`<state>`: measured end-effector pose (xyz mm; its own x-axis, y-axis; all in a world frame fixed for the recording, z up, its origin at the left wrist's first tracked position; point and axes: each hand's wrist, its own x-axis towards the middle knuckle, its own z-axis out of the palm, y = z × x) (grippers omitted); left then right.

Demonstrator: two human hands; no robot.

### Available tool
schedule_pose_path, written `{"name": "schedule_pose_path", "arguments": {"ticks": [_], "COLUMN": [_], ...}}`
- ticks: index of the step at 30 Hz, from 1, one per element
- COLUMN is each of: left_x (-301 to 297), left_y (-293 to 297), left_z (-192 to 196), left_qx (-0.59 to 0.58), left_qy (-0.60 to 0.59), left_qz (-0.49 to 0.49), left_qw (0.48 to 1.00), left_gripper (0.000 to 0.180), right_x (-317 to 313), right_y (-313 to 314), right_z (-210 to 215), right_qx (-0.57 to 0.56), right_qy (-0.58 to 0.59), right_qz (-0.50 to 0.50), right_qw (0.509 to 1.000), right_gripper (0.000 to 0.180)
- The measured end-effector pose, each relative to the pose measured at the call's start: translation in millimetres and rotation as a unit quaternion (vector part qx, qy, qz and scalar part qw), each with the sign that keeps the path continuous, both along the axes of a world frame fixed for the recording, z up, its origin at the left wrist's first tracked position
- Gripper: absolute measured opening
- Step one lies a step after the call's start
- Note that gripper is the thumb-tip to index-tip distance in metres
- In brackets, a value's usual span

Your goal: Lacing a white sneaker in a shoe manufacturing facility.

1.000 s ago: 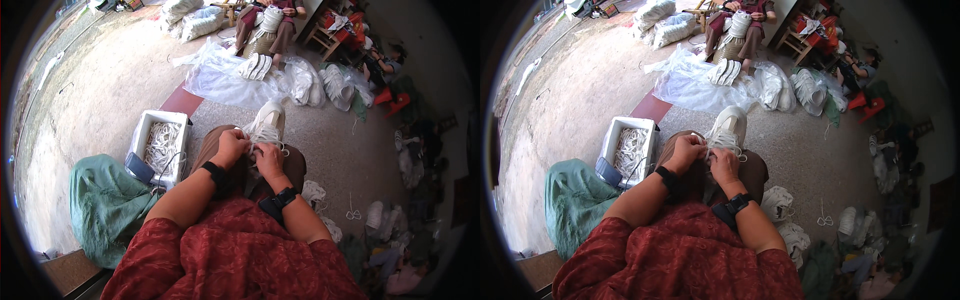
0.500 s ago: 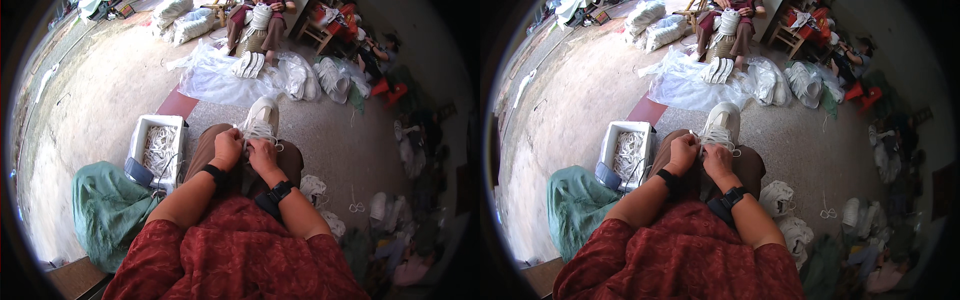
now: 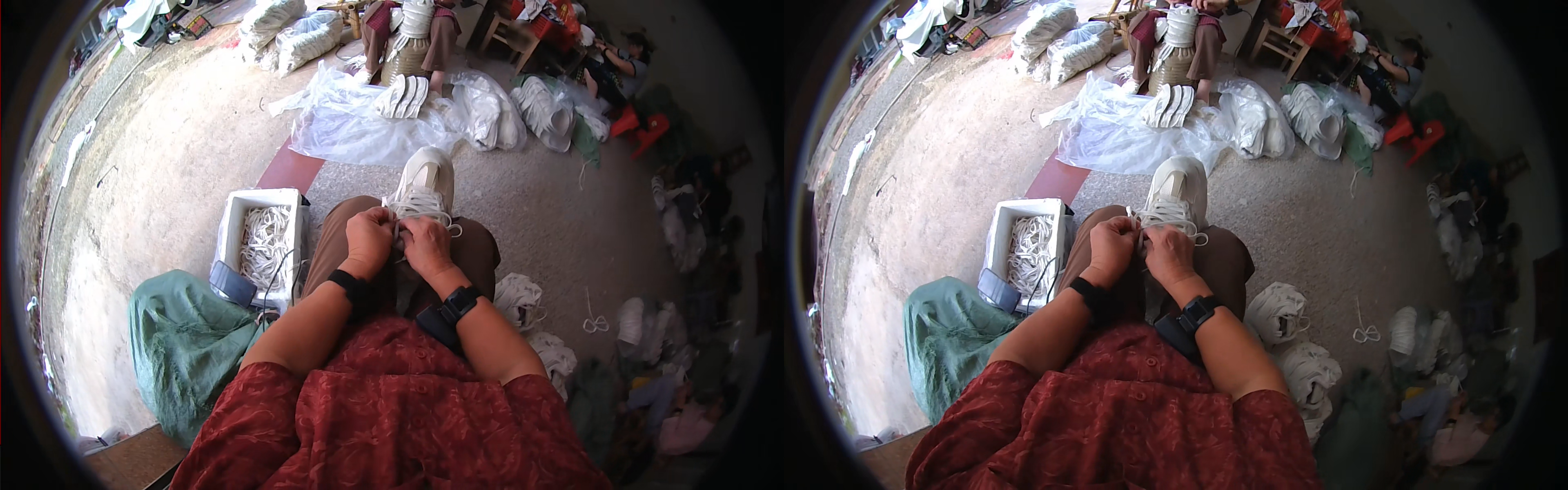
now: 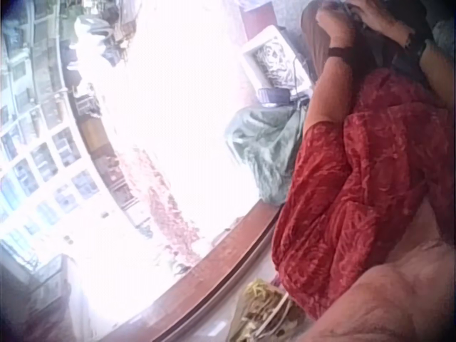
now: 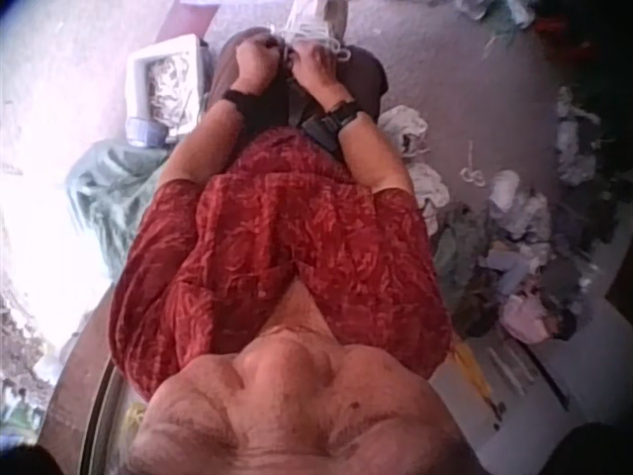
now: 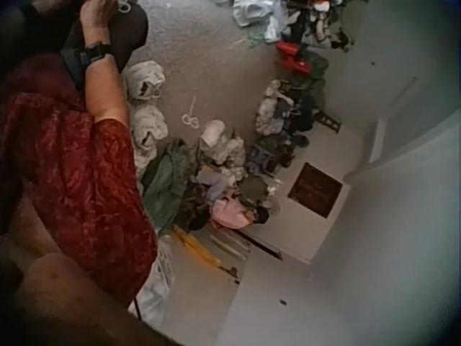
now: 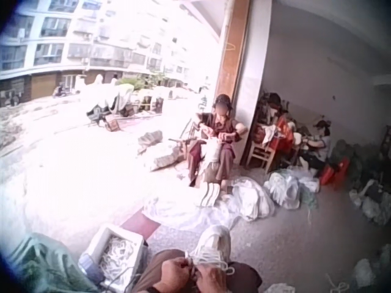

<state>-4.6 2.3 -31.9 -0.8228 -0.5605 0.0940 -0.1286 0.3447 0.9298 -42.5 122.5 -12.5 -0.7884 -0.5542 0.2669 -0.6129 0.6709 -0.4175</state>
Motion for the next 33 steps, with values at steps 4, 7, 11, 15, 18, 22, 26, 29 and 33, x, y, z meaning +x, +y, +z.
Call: {"name": "schedule_pose_path", "arguments": {"ticks": [4,7,11,15,18,22,26,29,33], "left_x": [12,11,12,20,18,15,20,20,16], "left_y": [-8,-5,3,4,3,-4,-5,-3,4], "left_z": [7,10,12,14,14,7,16,17,8], "left_qx": [-0.028,-0.136,-0.114,-0.147,-0.163,-0.193,-0.171,-0.144,-0.088], "left_qy": [0.048,0.038,-0.031,-0.059,-0.049,-0.004,0.026,0.026,-0.004], "left_qz": [0.003,-0.002,-0.024,-0.035,-0.05,-0.096,-0.128,-0.121,-0.086], "left_qw": [0.998,0.99,0.993,0.987,0.984,0.976,0.977,0.982,0.992], "left_gripper": [0.005,0.008,0.011,0.014,0.016,0.017,0.023,0.024,0.023], "right_x": [2,2,5,7,3,-1,-3,-4,3], "right_y": [-9,1,13,10,4,-5,-10,-11,-3], "right_z": [1,-2,2,-2,-5,-5,-5,-10,0], "right_qx": [-0.052,-0.019,-0.042,-0.067,-0.061,-0.067,-0.004,0.038,0.102], "right_qy": [0.005,-0.002,0.001,0.0,0.005,-0.023,-0.026,0.021,0.16], "right_qz": [0.04,0.023,0.045,0.066,0.055,0.037,0.008,0.029,0.1], "right_qw": [0.998,1.0,0.998,0.996,0.997,0.997,1.0,0.999,0.977], "right_gripper": [0.014,0.013,0.012,0.01,0.01,0.011,0.006,0.007,0.01]}}
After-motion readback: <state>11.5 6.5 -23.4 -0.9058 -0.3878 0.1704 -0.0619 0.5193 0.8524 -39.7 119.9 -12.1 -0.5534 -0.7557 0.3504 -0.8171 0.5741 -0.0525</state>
